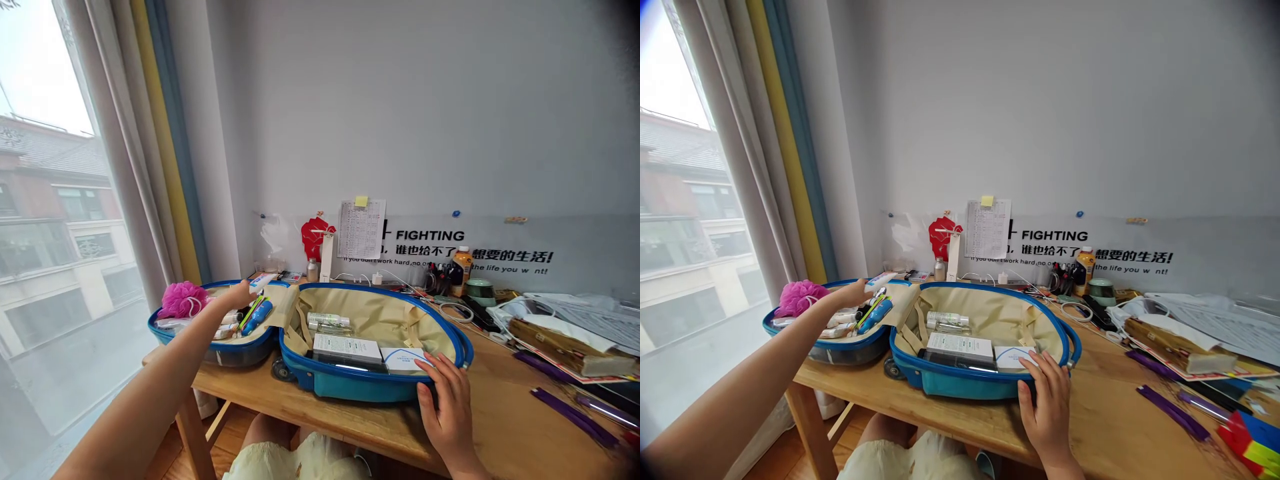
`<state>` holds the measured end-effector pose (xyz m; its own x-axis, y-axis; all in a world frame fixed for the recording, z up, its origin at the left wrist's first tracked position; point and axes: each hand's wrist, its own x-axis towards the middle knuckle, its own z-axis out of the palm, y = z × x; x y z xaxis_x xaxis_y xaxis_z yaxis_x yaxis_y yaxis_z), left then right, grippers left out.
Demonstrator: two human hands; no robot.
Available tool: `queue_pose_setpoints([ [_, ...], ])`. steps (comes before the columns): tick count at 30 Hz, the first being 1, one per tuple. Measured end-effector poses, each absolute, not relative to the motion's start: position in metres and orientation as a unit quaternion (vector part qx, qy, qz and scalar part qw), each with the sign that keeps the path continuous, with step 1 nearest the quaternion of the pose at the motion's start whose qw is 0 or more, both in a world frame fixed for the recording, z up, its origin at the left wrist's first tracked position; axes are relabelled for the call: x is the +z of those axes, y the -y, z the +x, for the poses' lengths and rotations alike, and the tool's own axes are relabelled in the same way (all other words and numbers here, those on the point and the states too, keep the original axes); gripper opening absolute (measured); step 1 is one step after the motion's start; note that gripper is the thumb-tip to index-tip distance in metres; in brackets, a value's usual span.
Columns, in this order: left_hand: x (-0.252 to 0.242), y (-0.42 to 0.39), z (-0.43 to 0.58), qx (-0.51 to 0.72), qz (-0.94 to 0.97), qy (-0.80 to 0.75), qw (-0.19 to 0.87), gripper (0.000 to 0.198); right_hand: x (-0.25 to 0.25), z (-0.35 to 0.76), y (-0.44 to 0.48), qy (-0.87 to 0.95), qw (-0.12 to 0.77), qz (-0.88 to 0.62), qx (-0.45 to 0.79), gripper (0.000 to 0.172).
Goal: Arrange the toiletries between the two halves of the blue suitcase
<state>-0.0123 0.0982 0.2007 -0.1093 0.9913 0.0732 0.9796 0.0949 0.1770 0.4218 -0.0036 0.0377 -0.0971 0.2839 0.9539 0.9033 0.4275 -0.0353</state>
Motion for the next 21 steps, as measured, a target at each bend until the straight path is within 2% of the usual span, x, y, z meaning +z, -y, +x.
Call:
queue_pose_setpoints([
  [6, 0.221, -0.108, 0.08, 0.064, 0.798, -0.599, 0.013, 0.057, 0.036, 0.422, 0.003, 0.675, 0.517, -0.435, -0.295, 0.03],
  [13, 0.18, -0.117, 0.203, 0.001, 0.883, -0.469, 0.019, 0.049, 0.038, 0.421, 0.005, 0.679, 0.509, -0.433, -0.304, 0.03],
  [21, 0.151, -0.132, 0.236, -0.04, 0.895, -0.443, 0.037, 0.046, 0.039, 0.422, 0.006, 0.682, 0.518, -0.43, -0.286, 0.028],
])
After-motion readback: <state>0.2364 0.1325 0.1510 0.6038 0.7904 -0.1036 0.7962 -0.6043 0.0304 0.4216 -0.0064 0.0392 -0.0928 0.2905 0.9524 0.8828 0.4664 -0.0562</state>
